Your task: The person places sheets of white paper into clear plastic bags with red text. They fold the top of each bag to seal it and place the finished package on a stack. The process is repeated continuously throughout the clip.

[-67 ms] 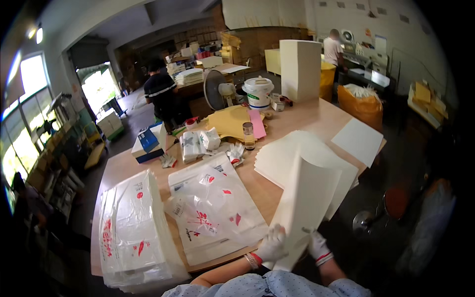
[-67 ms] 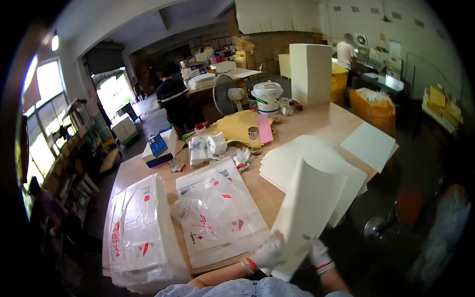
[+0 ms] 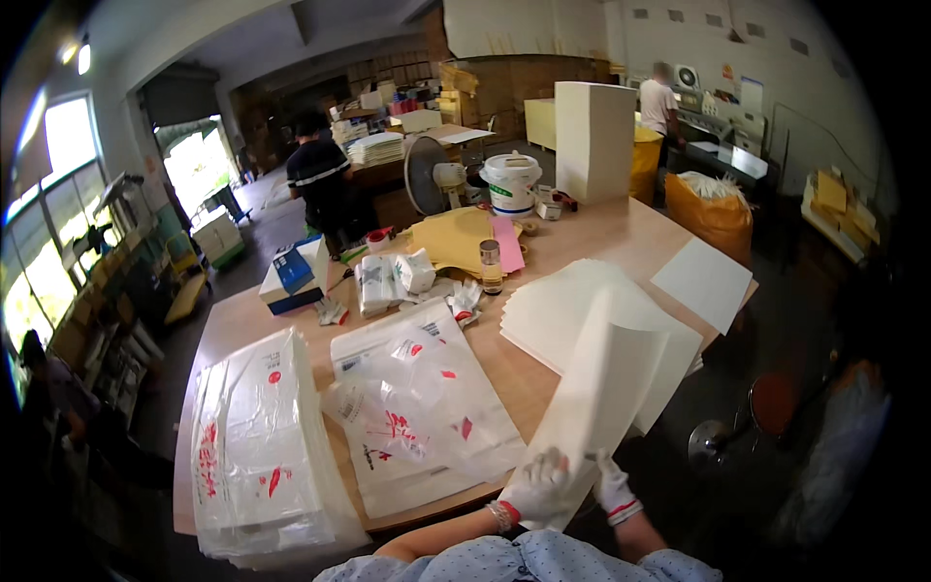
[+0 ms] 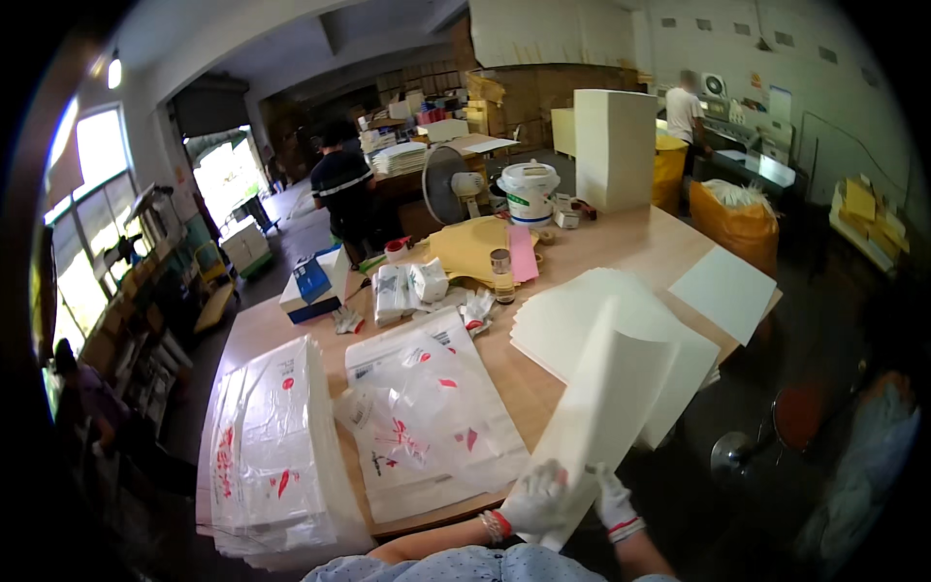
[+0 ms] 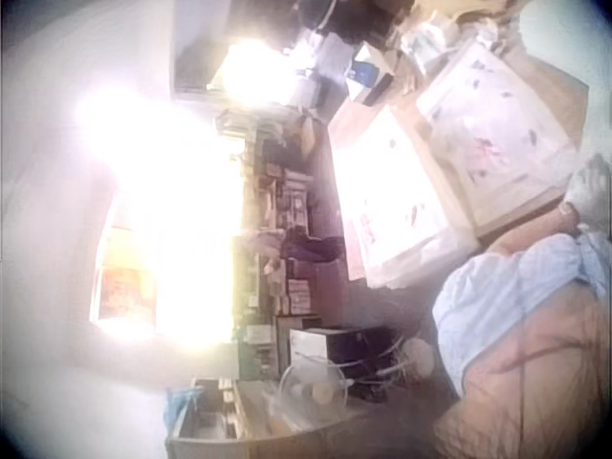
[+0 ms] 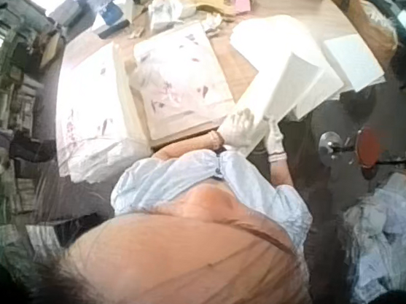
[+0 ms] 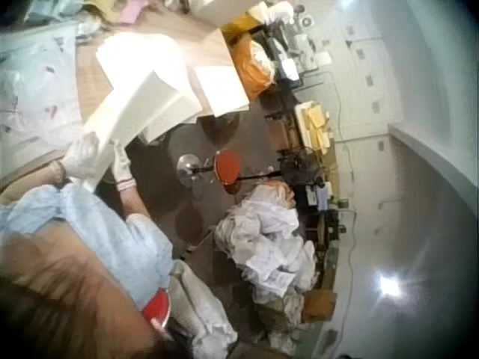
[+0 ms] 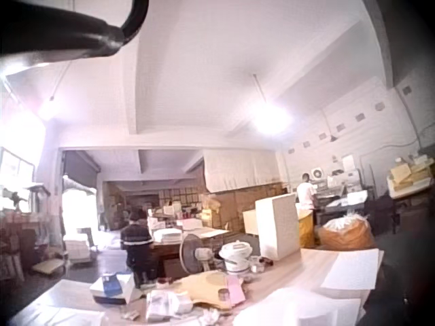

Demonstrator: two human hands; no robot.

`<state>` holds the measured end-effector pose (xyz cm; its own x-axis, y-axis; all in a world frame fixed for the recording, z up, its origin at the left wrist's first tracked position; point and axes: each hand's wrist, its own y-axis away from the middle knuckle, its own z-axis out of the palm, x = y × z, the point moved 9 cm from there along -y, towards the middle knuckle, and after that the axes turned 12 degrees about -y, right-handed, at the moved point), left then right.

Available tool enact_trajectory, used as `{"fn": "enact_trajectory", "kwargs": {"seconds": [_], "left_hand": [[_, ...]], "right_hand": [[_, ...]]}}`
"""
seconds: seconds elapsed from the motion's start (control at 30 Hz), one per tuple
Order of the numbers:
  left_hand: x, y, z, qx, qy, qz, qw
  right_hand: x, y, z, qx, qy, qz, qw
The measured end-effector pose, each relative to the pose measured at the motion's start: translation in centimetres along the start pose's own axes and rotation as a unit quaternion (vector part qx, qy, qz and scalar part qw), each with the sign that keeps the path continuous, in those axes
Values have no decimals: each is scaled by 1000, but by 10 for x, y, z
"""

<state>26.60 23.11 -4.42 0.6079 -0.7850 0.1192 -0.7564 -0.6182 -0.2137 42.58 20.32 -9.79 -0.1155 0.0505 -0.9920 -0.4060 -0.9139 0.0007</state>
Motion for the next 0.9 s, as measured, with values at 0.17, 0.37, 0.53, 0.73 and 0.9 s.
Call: {"fn": "enact_trajectory", "kwargs": {"seconds": [0.17,0.37,0.53,0.73,0.9], "left_hand": [[-3,-3,-60,-35,124,23,991],[-198,5,-212,189,232,-212,930],[-261,-13,-156,182,705,-138,671],[-343,-6,-86,142,721,-219,642],[-146,-31,-164,301,110,-2,947]], "right_hand": [[2,-15,11,40,72,-48,995],[-97,21,11,6,82,-127,988],[-149,48,20,-51,274,-261,924],[-98,49,92,-209,525,-264,782],[-65,-3,154,-346,609,-144,699]]}}
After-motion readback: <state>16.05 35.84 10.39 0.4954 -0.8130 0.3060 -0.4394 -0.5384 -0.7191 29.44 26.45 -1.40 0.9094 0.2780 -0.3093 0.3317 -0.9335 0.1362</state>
